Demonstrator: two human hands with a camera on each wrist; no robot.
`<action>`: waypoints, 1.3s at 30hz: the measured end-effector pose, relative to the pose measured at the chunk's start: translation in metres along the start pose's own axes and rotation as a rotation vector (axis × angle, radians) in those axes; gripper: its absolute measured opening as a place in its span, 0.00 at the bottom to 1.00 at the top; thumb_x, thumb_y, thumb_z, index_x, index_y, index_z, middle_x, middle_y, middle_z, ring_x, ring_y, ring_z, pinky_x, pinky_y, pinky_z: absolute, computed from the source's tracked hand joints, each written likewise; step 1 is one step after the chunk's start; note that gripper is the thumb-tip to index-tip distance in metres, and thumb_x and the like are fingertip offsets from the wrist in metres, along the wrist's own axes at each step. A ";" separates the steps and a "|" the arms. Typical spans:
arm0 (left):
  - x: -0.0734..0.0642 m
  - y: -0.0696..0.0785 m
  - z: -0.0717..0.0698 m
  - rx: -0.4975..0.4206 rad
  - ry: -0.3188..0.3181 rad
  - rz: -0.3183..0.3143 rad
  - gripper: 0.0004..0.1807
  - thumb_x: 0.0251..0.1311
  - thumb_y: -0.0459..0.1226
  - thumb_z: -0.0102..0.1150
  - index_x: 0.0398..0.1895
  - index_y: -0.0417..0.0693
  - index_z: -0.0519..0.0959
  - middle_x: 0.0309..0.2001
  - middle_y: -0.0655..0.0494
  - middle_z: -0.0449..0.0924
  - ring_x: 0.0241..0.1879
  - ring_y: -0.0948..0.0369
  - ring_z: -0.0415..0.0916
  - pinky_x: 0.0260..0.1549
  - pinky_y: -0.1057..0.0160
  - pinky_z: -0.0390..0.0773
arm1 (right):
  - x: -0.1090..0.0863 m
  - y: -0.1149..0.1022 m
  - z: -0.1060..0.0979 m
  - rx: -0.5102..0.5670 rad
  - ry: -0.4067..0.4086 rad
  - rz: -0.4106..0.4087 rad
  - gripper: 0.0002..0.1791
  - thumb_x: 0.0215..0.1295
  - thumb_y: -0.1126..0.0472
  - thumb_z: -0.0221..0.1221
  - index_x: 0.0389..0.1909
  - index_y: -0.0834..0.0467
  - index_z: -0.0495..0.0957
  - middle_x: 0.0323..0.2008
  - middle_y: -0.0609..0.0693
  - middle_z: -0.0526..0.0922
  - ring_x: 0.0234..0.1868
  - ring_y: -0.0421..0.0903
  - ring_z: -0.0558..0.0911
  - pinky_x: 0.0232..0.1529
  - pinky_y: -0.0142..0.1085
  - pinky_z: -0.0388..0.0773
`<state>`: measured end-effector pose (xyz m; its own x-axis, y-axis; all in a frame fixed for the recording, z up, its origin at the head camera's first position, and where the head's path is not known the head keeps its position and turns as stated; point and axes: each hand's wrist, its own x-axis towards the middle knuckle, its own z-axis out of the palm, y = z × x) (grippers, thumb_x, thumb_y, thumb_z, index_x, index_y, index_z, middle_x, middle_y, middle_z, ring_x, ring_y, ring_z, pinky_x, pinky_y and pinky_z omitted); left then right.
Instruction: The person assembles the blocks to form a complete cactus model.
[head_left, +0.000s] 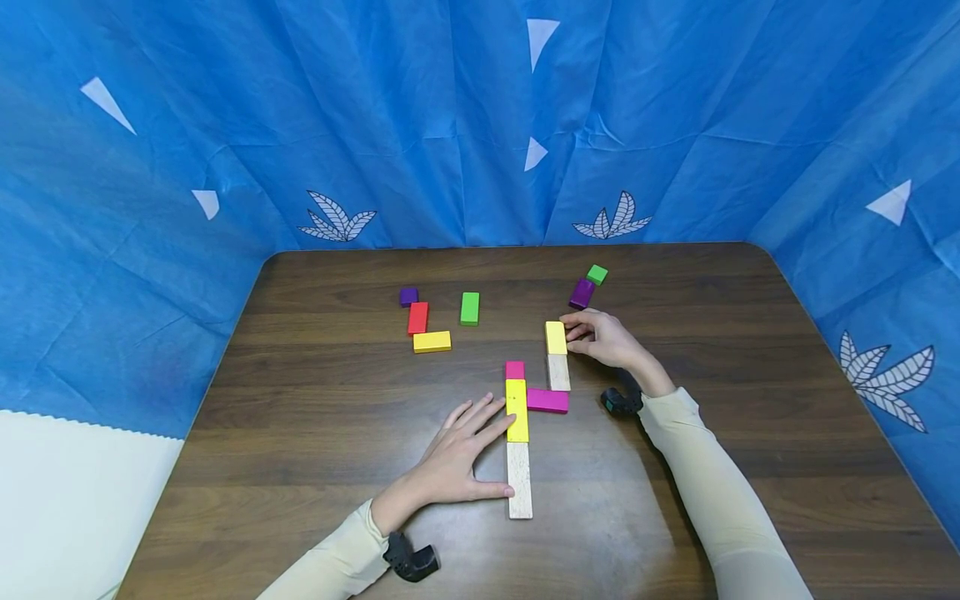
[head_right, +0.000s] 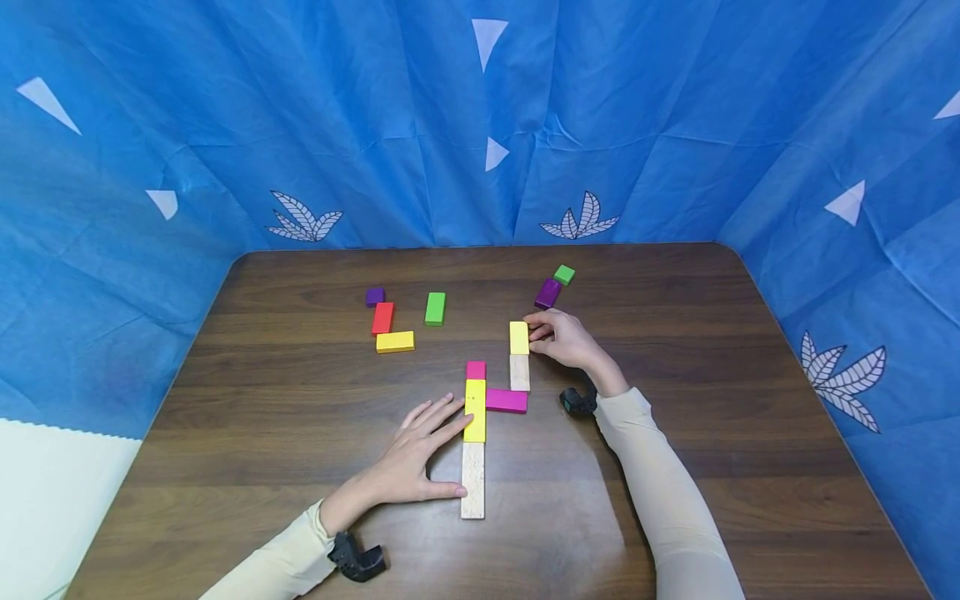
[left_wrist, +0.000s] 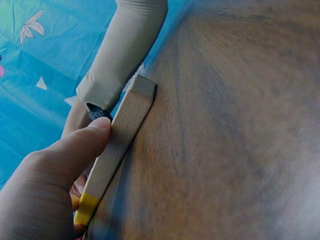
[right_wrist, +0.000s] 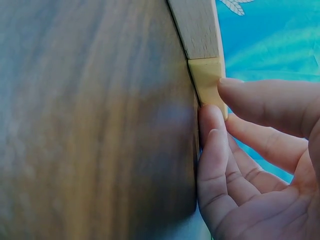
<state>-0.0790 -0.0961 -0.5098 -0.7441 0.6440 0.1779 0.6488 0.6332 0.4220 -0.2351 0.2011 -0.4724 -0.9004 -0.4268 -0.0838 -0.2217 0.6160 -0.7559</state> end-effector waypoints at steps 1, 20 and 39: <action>0.000 0.000 0.000 -0.001 -0.002 -0.001 0.53 0.45 0.66 0.65 0.74 0.55 0.62 0.76 0.53 0.55 0.77 0.52 0.48 0.73 0.45 0.51 | 0.000 0.000 0.000 0.002 -0.001 -0.001 0.26 0.62 0.71 0.62 0.62 0.68 0.72 0.53 0.63 0.77 0.47 0.54 0.81 0.44 0.35 0.81; 0.000 0.001 0.000 -0.001 -0.001 0.004 0.53 0.46 0.66 0.65 0.74 0.54 0.62 0.76 0.52 0.55 0.77 0.51 0.49 0.72 0.43 0.52 | -0.044 -0.007 0.011 -0.098 0.155 -0.110 0.33 0.65 0.54 0.63 0.68 0.61 0.67 0.70 0.59 0.66 0.69 0.61 0.66 0.64 0.60 0.67; 0.000 0.002 -0.003 -0.001 -0.005 0.003 0.52 0.46 0.66 0.65 0.74 0.54 0.63 0.76 0.51 0.56 0.76 0.50 0.50 0.72 0.43 0.52 | -0.070 -0.010 0.039 -0.196 0.042 -0.215 0.35 0.63 0.52 0.65 0.69 0.57 0.67 0.74 0.58 0.60 0.75 0.62 0.54 0.67 0.68 0.52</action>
<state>-0.0782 -0.0959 -0.5062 -0.7411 0.6483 0.1745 0.6511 0.6307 0.4222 -0.1554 0.1986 -0.4848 -0.8388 -0.5361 0.0948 -0.4734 0.6323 -0.6133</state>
